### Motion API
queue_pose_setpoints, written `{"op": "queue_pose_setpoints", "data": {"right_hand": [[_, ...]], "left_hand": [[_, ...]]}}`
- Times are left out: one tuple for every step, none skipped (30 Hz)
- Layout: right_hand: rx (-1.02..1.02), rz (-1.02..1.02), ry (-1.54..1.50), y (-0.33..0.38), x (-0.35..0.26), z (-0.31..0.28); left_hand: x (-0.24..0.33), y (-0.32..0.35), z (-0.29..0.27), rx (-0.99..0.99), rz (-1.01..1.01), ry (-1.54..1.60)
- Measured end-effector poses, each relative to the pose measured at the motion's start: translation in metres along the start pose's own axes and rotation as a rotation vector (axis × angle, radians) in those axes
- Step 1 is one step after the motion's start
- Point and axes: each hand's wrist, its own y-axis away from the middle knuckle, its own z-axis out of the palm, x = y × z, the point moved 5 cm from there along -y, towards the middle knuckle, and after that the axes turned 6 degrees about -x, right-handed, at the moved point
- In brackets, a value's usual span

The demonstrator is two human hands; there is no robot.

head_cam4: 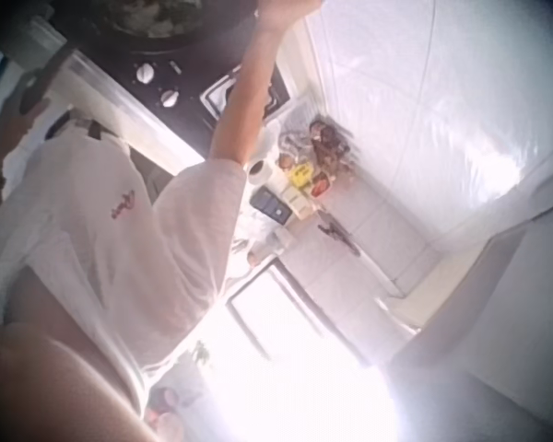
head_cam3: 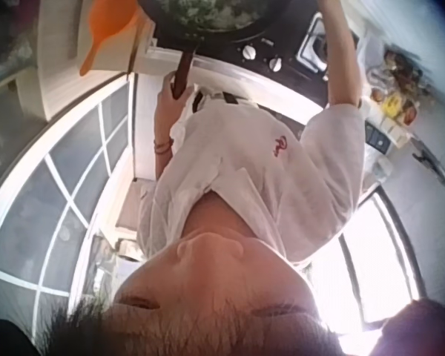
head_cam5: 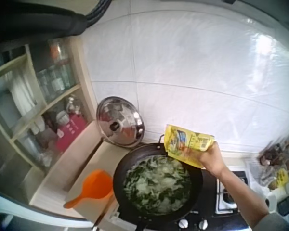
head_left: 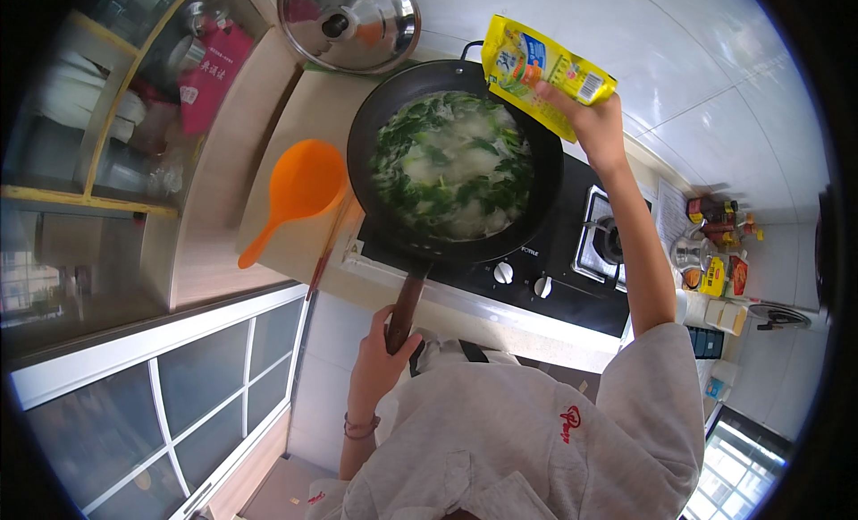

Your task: The person adds seasoning from a yellow packet and a white packet into a wok of boiling water with green vegetables. They then use an orange ladle and chopsticks to stir the contents of the wok.

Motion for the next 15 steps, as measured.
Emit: {"op": "queue_pose_setpoints", "data": {"right_hand": [[-0.005, -0.035, -0.037, 0.005, -0.006, 0.003], [-0.010, -0.069, -0.075, 0.009, -0.009, 0.006], [-0.079, -0.071, 0.003, 0.013, -0.003, 0.009], [-0.089, -0.047, 0.053, 0.017, 0.001, 0.012], [-0.100, -0.025, 0.103, 0.020, 0.005, 0.016], [-0.115, -0.004, 0.155, 0.023, 0.009, 0.020], [-0.072, -0.034, 0.117, 0.027, 0.002, 0.019], [-0.107, -0.017, 0.151, 0.028, 0.006, 0.021], [-0.135, 0.001, 0.183, 0.029, 0.010, 0.021], [-0.163, 0.020, 0.215, 0.030, 0.014, 0.022], [-0.157, -0.023, 0.235, 0.033, 0.012, 0.023], [-0.138, -0.044, 0.253, 0.033, 0.009, 0.024], [-0.118, -0.064, 0.270, 0.034, 0.003, 0.024], [-0.098, -0.085, 0.287, 0.034, 0.001, 0.024], [-0.161, -0.117, 0.285, 0.029, 0.007, 0.029]], "left_hand": [[-0.001, 0.000, 0.000, 0.007, 0.016, -0.004], [-0.001, 0.000, 0.000, 0.011, 0.004, -0.015], [0.001, -0.001, 0.000, 0.006, -0.009, -0.025], [0.002, -0.001, 0.000, 0.001, -0.022, -0.036], [0.004, 0.000, -0.002, -0.008, -0.052, -0.043], [0.006, 0.002, -0.003, -0.016, -0.082, -0.047], [0.007, 0.002, -0.003, -0.023, -0.113, -0.052], [0.008, 0.000, -0.002, -0.028, -0.121, -0.047], [0.010, -0.002, -0.003, -0.036, -0.127, -0.049], [0.009, -0.002, -0.003, -0.044, -0.133, -0.050], [0.007, -0.001, -0.002, -0.019, -0.094, -0.028], [0.006, 0.000, -0.002, -0.009, -0.073, -0.038], [0.005, 0.000, -0.002, 0.001, -0.052, -0.048], [0.005, -0.001, -0.002, 0.010, -0.031, -0.060], [0.005, -0.001, -0.002, 0.011, -0.041, -0.058]]}}
